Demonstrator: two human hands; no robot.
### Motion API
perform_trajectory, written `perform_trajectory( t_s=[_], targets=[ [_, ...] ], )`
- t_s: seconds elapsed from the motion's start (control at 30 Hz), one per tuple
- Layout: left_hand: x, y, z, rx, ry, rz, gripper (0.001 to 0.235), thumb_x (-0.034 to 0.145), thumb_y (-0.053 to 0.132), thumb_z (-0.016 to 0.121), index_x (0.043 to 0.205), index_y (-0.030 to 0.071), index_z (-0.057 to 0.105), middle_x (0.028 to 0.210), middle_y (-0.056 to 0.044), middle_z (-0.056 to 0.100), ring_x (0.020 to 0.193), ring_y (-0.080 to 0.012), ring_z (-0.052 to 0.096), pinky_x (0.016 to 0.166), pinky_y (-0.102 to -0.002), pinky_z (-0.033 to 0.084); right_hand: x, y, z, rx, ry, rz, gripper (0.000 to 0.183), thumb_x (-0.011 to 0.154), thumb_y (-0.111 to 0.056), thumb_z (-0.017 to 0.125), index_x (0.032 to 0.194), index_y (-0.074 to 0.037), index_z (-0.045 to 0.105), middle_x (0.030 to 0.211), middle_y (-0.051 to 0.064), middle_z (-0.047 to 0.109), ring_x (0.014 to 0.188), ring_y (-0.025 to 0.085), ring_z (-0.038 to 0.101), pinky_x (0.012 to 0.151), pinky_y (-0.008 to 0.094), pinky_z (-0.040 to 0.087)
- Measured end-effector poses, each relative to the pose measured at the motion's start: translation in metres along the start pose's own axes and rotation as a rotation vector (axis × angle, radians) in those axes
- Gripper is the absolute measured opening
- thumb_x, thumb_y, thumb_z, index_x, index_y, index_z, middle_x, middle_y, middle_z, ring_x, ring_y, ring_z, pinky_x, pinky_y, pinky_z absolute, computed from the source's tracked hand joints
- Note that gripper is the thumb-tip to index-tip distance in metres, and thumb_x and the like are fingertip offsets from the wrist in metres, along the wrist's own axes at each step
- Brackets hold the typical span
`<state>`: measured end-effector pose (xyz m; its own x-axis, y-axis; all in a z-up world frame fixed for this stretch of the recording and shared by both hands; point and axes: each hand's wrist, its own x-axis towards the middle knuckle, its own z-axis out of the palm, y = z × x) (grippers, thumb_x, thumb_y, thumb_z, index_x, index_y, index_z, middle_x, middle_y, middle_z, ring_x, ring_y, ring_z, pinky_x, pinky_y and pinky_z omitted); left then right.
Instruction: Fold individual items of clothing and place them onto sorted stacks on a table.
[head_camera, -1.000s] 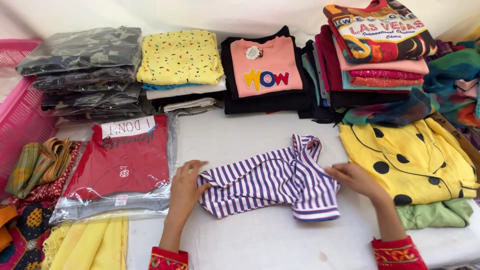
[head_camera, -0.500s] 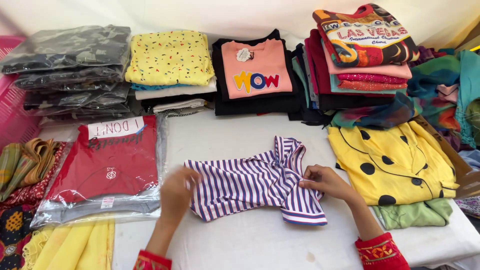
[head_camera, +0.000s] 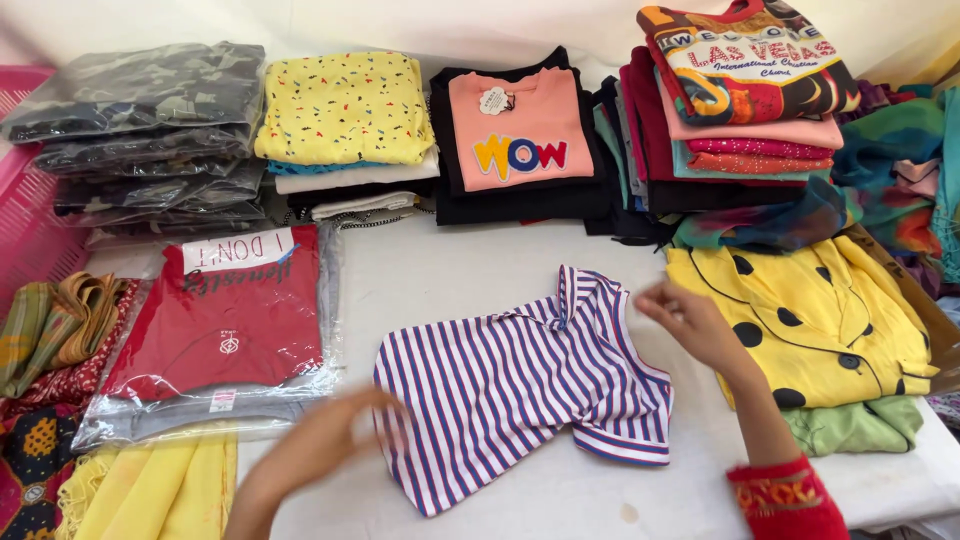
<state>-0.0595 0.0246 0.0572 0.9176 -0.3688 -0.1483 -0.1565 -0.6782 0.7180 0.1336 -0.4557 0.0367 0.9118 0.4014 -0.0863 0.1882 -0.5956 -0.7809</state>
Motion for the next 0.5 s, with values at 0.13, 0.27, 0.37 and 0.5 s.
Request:
perform_trajectory(
  t_s=[0.13, 0.27, 0.37, 0.5],
  targets=[
    [0.053, -0.019, -0.007, 0.304, 0.709, -0.007, 0.034, 0.093, 0.03, 0.069, 0.123, 0.014, 0.072, 0.115, -0.013, 0.071, 0.104, -0.0357, 0.066, 0.088, -0.044, 0.052, 0.027, -0.063, 0.015, -0.211, 0.225, -0.422, 0.04, 0.09, -0.027, 0.072, 0.127, -0.01, 0.068, 0.117, 0.009, 0.072, 0.101, 0.023, 0.069, 0.084, 0.033, 0.054],
    [0.091, -0.037, 0.013, 0.628, 0.744, 0.096, 0.068, 0.072, 0.034, 0.074, 0.135, 0.008, 0.065, 0.115, -0.02, 0.07, 0.101, -0.0417, 0.066, 0.078, -0.053, 0.049, 0.084, -0.025, 0.033, -0.475, 0.178, -0.895, 0.058, 0.083, -0.021, 0.073, 0.136, 0.0, 0.063, 0.134, 0.025, 0.063, 0.11, 0.04, 0.062, 0.094, 0.05, 0.051],
    [0.095, -0.016, -0.013, 0.294, 0.357, -0.269, 0.053, 0.091, 0.022, 0.063, 0.143, 0.031, 0.056, 0.113, -0.002, 0.072, 0.108, -0.0243, 0.069, 0.092, -0.041, 0.054, 0.102, -0.013, 0.033, -0.613, -0.089, -0.442, 0.028, 0.079, -0.022, 0.08, 0.102, -0.011, 0.069, 0.104, 0.011, 0.07, 0.105, 0.031, 0.066, 0.09, 0.042, 0.054],
    [0.13, -0.034, -0.015, 0.681, 0.731, -0.254, 0.035, 0.108, 0.021, 0.059, 0.142, 0.028, 0.059, 0.138, 0.001, 0.061, 0.133, -0.0209, 0.058, 0.109, -0.043, 0.047, 0.107, -0.009, 0.032, -0.437, 0.192, -0.137, 0.026, 0.093, -0.027, 0.071, 0.112, -0.01, 0.064, 0.112, 0.011, 0.07, 0.108, 0.029, 0.069, 0.093, 0.042, 0.054]
  ],
)
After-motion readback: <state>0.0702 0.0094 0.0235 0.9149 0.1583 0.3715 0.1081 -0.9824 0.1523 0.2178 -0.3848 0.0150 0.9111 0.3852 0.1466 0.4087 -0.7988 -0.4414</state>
